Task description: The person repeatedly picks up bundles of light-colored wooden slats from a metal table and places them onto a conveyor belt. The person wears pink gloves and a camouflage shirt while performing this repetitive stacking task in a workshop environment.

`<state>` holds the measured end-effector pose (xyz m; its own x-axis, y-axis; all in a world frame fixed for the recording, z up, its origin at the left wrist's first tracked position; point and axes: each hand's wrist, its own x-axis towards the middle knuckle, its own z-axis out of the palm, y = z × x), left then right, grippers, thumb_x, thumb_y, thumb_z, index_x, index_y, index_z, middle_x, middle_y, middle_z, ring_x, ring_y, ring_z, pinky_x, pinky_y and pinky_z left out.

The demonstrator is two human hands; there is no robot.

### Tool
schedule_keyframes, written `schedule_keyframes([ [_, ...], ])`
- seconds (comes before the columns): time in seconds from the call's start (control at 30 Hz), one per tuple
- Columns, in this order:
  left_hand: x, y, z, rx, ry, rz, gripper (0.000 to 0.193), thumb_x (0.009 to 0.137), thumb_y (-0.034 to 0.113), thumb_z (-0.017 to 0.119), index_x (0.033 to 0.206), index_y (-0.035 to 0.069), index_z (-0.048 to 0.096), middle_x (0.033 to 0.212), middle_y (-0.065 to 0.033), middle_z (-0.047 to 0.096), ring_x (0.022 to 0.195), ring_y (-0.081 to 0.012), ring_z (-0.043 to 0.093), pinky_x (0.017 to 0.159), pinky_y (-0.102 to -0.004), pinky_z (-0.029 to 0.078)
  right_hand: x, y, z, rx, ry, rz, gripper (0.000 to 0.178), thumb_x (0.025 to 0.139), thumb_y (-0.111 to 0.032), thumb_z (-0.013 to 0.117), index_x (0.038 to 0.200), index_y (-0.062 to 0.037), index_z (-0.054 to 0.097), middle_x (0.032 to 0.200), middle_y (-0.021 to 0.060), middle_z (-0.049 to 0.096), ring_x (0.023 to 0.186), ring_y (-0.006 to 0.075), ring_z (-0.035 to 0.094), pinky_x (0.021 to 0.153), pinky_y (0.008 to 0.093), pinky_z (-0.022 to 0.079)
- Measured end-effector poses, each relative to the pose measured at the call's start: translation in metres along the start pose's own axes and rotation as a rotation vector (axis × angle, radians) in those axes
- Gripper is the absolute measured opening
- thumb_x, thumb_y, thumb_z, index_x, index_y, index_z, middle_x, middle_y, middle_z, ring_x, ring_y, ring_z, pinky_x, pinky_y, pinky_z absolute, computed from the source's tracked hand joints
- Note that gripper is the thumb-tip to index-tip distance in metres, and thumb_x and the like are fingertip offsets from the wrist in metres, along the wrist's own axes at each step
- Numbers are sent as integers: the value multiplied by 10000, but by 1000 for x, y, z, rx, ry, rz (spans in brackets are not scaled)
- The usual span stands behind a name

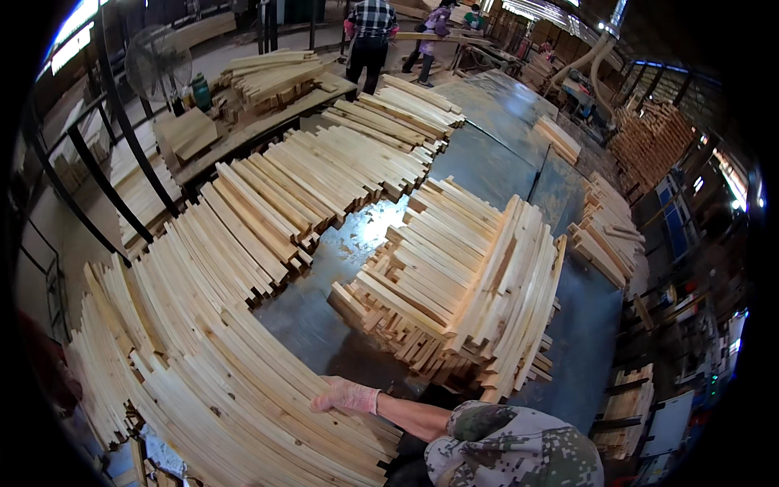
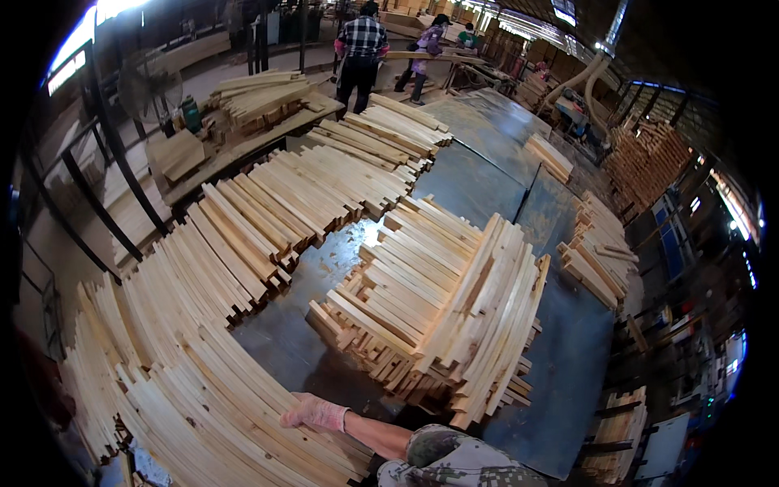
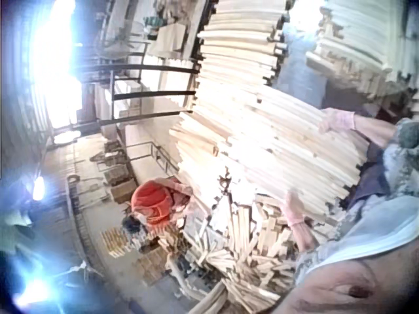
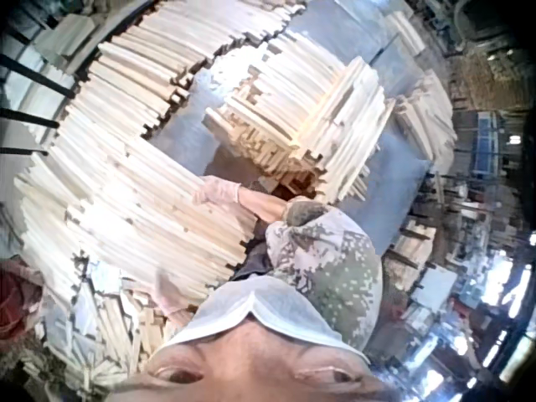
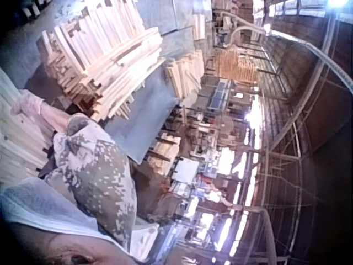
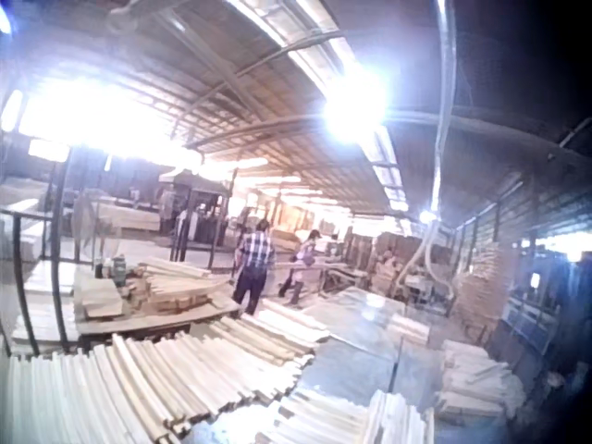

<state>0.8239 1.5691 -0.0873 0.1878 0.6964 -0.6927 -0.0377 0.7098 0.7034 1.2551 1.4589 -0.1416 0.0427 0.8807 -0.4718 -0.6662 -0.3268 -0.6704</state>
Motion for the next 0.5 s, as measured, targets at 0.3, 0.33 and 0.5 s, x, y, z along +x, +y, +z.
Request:
schedule_keyframes([
  [0.3,-224,-34,63,4,-8,268,518,967,172,757,1444,44,599,1191,-82,687,1012,-215,643,823,-396,540,-114,26,31,127,-430,-63,848,824,-232,938,1528,-19,516,1290,34,676,1148,136,627,979,301,543],
  [0.33,-243,-45,69,2,15,307,527,963,169,761,1448,42,597,1203,-83,687,1025,-214,645,837,-395,541,-133,31,36,171,-472,-87,789,844,-193,907,1517,-26,529,1328,50,678,1173,139,632,993,306,542],
  [0.5,-359,-119,59,-65,191,472,574,945,155,779,1471,32,585,1263,-86,689,1090,-209,654,906,-390,546,-221,41,48,26,-522,-45,651,840,-176,882,1415,-26,616,1192,34,712,1048,127,657,924,303,536],
])
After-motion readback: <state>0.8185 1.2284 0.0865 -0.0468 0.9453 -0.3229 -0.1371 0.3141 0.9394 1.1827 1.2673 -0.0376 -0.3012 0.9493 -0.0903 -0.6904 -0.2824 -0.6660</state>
